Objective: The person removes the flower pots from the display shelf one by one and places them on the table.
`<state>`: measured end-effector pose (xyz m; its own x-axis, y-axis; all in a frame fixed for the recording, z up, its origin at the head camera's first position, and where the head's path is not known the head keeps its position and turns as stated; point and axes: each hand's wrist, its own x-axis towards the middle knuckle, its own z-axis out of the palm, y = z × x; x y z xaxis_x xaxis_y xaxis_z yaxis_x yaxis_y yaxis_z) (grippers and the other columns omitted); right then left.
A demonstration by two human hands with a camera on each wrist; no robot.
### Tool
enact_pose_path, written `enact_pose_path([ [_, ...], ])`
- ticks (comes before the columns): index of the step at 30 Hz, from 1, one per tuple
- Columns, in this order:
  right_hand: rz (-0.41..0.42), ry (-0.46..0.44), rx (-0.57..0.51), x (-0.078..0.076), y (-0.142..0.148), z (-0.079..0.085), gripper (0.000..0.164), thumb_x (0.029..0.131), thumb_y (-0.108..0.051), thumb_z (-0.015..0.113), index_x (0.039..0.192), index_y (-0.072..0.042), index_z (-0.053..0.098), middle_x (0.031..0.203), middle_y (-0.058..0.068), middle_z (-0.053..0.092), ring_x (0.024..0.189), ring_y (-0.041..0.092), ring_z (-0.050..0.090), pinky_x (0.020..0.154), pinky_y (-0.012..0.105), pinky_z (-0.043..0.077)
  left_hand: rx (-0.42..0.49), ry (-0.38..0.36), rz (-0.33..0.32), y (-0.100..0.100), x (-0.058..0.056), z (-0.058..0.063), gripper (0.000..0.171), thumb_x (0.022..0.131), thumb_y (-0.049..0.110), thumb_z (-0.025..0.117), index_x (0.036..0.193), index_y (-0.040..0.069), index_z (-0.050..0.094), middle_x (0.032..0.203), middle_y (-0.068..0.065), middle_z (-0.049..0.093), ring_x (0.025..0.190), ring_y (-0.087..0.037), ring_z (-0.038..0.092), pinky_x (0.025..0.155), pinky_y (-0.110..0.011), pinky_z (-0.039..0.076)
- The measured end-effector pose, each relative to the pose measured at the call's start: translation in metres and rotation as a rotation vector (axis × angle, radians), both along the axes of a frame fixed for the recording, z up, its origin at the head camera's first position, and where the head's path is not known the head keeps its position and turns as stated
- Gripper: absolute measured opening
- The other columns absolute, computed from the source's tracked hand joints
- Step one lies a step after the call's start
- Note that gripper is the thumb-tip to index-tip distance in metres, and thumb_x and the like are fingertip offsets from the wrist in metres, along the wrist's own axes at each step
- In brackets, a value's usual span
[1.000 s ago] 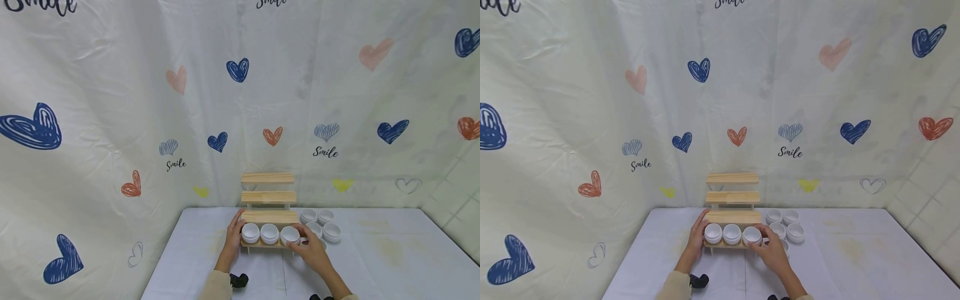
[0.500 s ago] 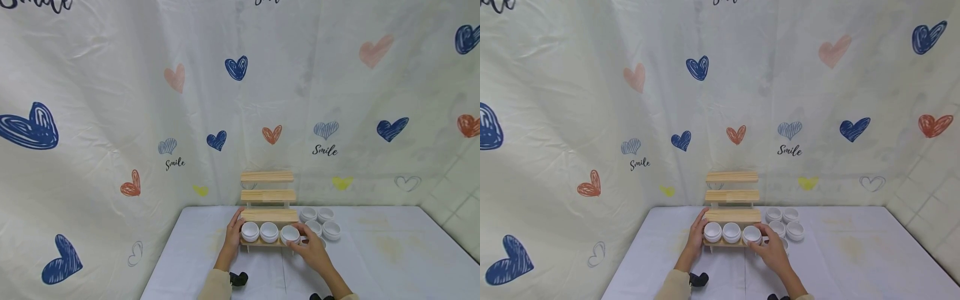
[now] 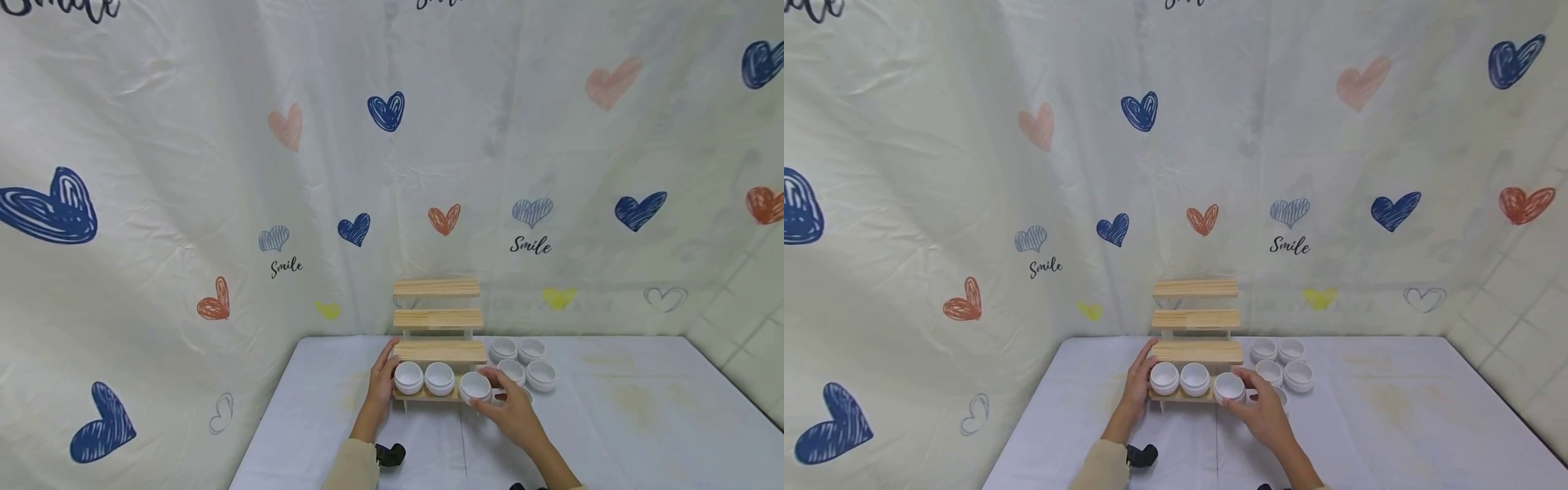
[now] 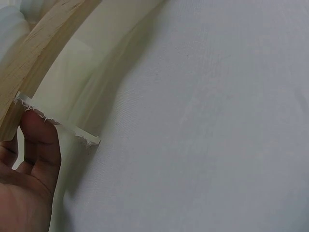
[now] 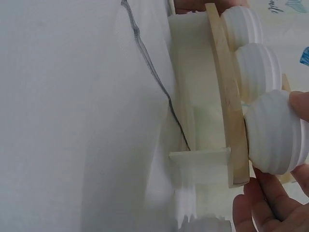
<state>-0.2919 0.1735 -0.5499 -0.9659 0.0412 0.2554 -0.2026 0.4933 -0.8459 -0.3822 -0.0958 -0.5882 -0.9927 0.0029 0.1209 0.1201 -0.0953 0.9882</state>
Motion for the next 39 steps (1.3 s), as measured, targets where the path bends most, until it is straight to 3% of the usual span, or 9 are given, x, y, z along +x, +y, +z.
enact_pose_path([
  [9,0.017,0.018,0.005,0.003,0.004,-0.001,0.063,0.077,-0.022,0.09,0.132,-0.01,0.064,0.12,0.005,0.069,0.107,0.011,0.059,0.09,0.037,0.051,-0.009,0.021,-0.012,0.0,0.0,0.0,0.049,0.108,0.032,0.046,0.156,0.023,0.044,0.164,-0.011,0.039,0.146,-0.029,0.039,0.118,-0.055,0.033],
  [15,0.028,0.022,0.009,0.006,0.006,0.0,0.06,0.076,-0.02,0.09,0.13,-0.011,0.065,0.12,0.004,0.069,0.107,0.01,0.059,0.092,0.041,0.052,0.0,0.016,-0.015,0.001,0.001,0.001,0.049,0.108,0.032,0.047,0.156,0.025,0.045,0.163,-0.009,0.04,0.147,-0.029,0.038,0.119,-0.054,0.032],
  [23,0.04,0.062,0.016,0.016,0.01,0.007,0.059,0.077,-0.022,0.09,0.128,-0.009,0.066,0.117,0.005,0.07,0.106,0.013,0.062,0.088,0.035,0.053,-0.013,0.007,-0.011,0.001,0.0,0.001,0.049,0.107,0.033,0.049,0.155,0.026,0.046,0.163,-0.009,0.04,0.143,-0.027,0.042,0.115,-0.049,0.037],
  [27,0.03,0.088,0.017,0.019,0.014,0.005,0.059,0.076,-0.02,0.091,0.129,-0.009,0.065,0.118,0.006,0.07,0.104,0.006,0.061,0.086,0.032,0.055,-0.024,0.003,-0.014,0.001,-0.001,0.0,0.049,0.106,0.035,0.05,0.155,0.027,0.046,0.162,-0.009,0.042,0.138,-0.024,0.046,0.112,-0.045,0.039],
  [39,0.05,0.109,-0.035,0.026,0.023,0.003,0.061,0.075,-0.014,0.091,0.129,-0.004,0.065,0.119,0.01,0.07,0.098,0.002,0.062,0.079,0.027,0.054,-0.006,-0.003,-0.016,-0.001,-0.001,-0.002,0.05,0.106,0.034,0.05,0.155,0.025,0.047,0.161,-0.006,0.044,0.145,-0.026,0.041,0.117,-0.05,0.035],
])
